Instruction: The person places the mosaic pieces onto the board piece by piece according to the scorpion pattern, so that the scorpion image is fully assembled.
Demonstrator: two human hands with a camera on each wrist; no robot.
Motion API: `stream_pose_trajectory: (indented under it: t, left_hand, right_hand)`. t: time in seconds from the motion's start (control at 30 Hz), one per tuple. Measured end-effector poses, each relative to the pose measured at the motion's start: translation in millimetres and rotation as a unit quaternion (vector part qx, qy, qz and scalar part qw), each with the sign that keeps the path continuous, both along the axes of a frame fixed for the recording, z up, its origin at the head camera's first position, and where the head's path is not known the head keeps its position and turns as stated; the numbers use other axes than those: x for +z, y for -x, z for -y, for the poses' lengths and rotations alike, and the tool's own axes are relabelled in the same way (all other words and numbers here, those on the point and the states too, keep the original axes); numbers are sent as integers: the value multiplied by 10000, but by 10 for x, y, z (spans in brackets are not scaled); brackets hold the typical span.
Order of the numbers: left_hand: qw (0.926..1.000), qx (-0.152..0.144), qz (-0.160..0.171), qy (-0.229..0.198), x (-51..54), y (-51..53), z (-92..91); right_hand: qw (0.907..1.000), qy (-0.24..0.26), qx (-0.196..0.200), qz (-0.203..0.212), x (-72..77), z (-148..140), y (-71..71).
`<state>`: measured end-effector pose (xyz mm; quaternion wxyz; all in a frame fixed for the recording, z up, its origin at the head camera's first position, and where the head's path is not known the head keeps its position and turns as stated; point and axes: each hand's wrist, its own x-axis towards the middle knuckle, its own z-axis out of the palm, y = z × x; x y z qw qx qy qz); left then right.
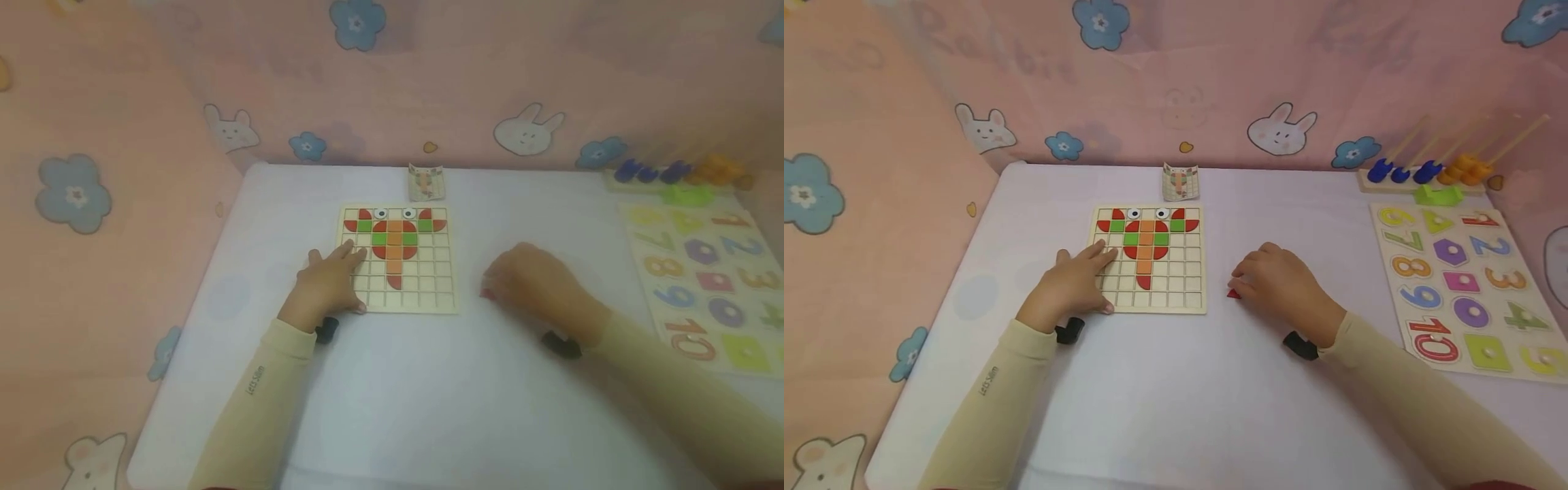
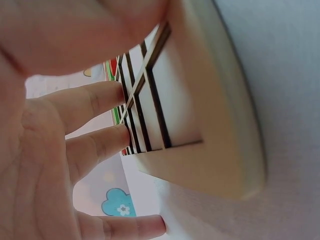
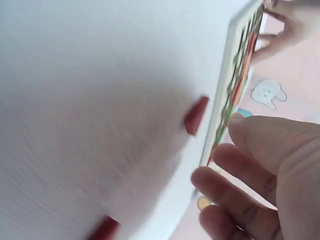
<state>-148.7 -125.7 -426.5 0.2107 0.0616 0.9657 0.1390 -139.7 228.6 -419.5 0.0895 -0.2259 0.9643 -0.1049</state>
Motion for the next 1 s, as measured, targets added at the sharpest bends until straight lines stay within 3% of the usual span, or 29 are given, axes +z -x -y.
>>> stream_pose_trajectory:
  t: [0.17, 0.33, 0.7, 0.8, 0.93, 1.0]
  left_hand:
    - [10000, 45, 11, -18, 21, 0, 21]
    - [10000, 70, 13, -39, 31, -12, 27]
    - [9999, 127, 58, -58, 53, -23, 32]
    - [9999, 115, 69, -54, 54, -19, 34]
    - [9999, 73, 55, -55, 31, -8, 26]
    - [10000, 55, 36, -61, 15, 2, 14]
  right_hand:
    - [9982, 553, 175, -153, -78, -32, -188]
    - [9985, 374, 320, -239, -85, -13, -251]
    - [9940, 399, 865, -533, -108, -32, -195]
    - [9888, 811, 1070, -654, -106, -18, -178]
    - [9763, 1328, 1522, -782, -47, 209, -90]
    - [9739, 1260, 1728, -761, -18, 404, -18]
